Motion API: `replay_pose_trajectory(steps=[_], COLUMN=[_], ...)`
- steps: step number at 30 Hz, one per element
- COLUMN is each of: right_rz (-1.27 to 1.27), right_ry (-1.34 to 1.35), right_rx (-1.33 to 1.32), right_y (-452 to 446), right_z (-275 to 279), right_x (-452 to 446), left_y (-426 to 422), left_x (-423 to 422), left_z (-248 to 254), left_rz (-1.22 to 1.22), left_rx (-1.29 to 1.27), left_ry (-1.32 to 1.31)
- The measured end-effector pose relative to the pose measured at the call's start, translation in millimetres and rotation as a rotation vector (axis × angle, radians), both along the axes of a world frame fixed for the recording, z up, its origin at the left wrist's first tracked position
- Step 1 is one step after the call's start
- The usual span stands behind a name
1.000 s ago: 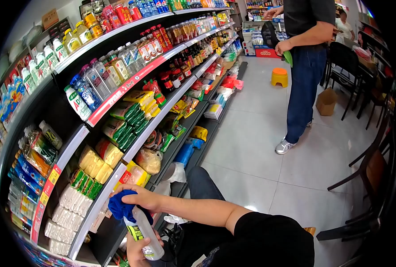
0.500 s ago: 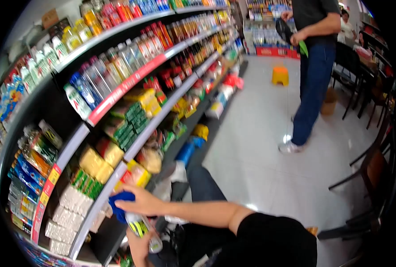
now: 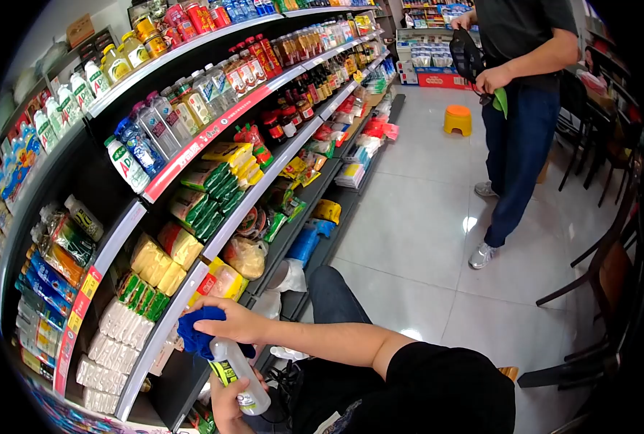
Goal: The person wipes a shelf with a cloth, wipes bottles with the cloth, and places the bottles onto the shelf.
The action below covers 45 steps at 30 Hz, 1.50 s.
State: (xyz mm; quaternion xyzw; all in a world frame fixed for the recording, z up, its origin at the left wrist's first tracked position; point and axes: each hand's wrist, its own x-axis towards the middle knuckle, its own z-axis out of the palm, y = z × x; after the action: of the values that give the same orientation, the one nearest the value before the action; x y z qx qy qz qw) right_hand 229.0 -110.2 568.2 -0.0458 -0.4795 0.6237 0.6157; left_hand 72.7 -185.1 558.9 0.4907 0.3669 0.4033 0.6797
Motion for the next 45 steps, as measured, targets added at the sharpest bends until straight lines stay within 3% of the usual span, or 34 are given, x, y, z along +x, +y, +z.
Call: replay_pose_trajectory(steps=[3, 5, 9, 15, 18, 23, 28, 31, 33, 37, 41, 43, 44, 45], right_rz=[-0.318, -0.331, -0.073, 0.286, 0.223, -0.145, -0.531, -0.426, -0.250, -0.065, 0.114, 0.262, 0.281, 0.295], right_ry=[-0.243, -0.262, -0.193, 0.128, 0.048, -0.225, -0.455, -0.374, -0.243, -0.122, 0.096, 0.198, 0.030, 0.064], right_rx=[0.073, 0.078, 0.005, 0.006, -0.007, 0.052, 0.072, 0.042, 0.001, -0.112, -0.159, -0.115, -0.145, -0.233], right_y=[2, 1, 0, 5, 5, 4, -7, -5, 1, 7, 13, 11, 18, 22], right_z=[-4, -4, 0, -8, -5, -1, 3, 2, -2, -11, -22, -19, -26, -35], right_x=[-3, -4, 6, 6, 9, 3, 0, 0, 0, 1, 2, 2, 4, 3], left_y=[2, 4, 2, -9, -8, -3, 10, 5, 7, 8, 1, 1, 2, 5], left_x=[4, 7, -5, -7, -7, -3, 11, 15, 10, -8, -5, -2, 0, 2], left_z=[-8, -4, -2, 1, 2, -1, -9, -1, 2, -3, -3, -5, -4, -3], left_rz=[0.177, 0.184, 0.085, -0.053, -0.106, 0.154, 0.424, 0.436, 0.314, 0.030, -0.103, -0.160, -0.189, -0.231], left_rx=[0.242, 0.398, 0.129, -0.033, -0.107, 0.090, 0.682, 0.578, 0.514, 0.110, -0.141, -0.219, -0.222, -0.215], left_ry=[0.301, 0.467, 0.219, -0.067, -0.161, 0.185, 0.866, 0.965, 0.762, 0.281, -0.137, -0.237, -0.264, -0.293])
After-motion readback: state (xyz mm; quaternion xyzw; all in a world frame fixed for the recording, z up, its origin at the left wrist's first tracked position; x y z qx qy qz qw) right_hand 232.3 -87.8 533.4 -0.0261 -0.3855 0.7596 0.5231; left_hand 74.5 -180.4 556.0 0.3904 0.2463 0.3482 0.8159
